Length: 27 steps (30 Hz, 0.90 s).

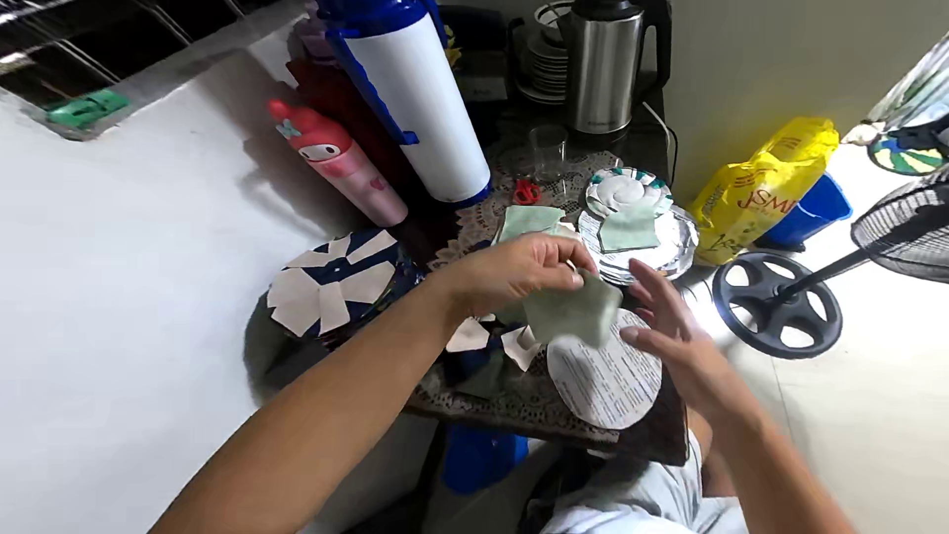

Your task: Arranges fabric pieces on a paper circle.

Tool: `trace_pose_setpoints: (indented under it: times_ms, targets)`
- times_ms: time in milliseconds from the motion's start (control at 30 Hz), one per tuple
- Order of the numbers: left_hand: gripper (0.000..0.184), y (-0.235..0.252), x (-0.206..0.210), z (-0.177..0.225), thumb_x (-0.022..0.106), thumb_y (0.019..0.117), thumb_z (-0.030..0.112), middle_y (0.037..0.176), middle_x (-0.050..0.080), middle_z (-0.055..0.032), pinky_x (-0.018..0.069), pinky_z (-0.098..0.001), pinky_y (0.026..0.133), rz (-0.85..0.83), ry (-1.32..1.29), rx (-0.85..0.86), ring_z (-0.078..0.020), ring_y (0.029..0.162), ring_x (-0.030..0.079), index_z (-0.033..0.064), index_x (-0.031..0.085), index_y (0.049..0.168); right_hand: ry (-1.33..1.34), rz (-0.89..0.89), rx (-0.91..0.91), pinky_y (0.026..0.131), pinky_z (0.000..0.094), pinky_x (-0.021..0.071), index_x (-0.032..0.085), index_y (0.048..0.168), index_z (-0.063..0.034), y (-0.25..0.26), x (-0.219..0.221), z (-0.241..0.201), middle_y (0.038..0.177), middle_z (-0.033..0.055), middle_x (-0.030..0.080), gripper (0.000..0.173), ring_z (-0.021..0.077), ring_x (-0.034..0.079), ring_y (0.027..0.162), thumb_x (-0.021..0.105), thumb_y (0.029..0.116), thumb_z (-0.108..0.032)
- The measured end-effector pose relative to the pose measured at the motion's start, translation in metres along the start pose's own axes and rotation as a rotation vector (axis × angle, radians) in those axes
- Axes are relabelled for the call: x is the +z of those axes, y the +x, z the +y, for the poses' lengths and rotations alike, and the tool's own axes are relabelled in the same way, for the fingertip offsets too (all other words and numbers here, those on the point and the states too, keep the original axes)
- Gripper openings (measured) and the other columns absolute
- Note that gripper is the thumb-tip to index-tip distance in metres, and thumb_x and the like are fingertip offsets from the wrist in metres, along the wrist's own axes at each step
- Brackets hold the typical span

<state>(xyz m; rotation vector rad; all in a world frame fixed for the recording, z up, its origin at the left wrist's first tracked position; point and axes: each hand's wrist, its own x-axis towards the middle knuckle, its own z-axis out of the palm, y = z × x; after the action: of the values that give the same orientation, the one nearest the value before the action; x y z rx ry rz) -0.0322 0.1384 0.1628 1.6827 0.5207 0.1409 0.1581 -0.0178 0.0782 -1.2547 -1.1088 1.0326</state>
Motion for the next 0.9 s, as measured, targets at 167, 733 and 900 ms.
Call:
trace_pose_setpoints:
  times_ms: [167,733,900]
  targets:
    - [0.015,-0.004,0.017,-0.029,0.052,0.1049,0.008,0.091,0.071,0.0022,0.0584,-0.0215,0.079,-0.14,-0.073,-0.123,-0.003,0.083,0.069,0.0073,0.066,0.111,0.174,-0.41,0.251,0.077,0.0213,0.0556,0.069,0.096,-0.0125,-0.002,-0.023,0.005,0.087,-0.0078,0.072,0.009,0.0015,0.067,0.083,0.064,0.0924,-0.006]
    - [0.031,-0.024,0.078,-0.168,0.051,0.1066,0.021,0.114,0.076,-0.0111,0.0536,-0.0404,0.104,0.343,0.791,0.54,-0.0238,0.115,0.071,0.0031,0.076,0.104,-1.191,0.094,-0.558,0.085,0.0451,0.0547,0.074,0.095,-0.0112,-0.061,-0.005,0.091,0.102,0.0078,0.075,0.024,0.029,0.07,0.1,0.051,0.0996,-0.016]
    - [0.027,-0.036,0.087,-0.164,0.054,0.1032,0.02,0.118,0.074,-0.0088,0.0541,-0.0432,0.098,0.587,0.808,0.32,-0.0263,0.115,0.068,0.0089,0.077,0.108,-1.103,0.24,-0.471,0.083,0.0443,0.053,0.077,0.103,-0.0158,-0.081,-0.002,0.098,0.109,0.0067,0.075,0.028,0.0282,0.069,0.105,0.049,0.0982,-0.015]
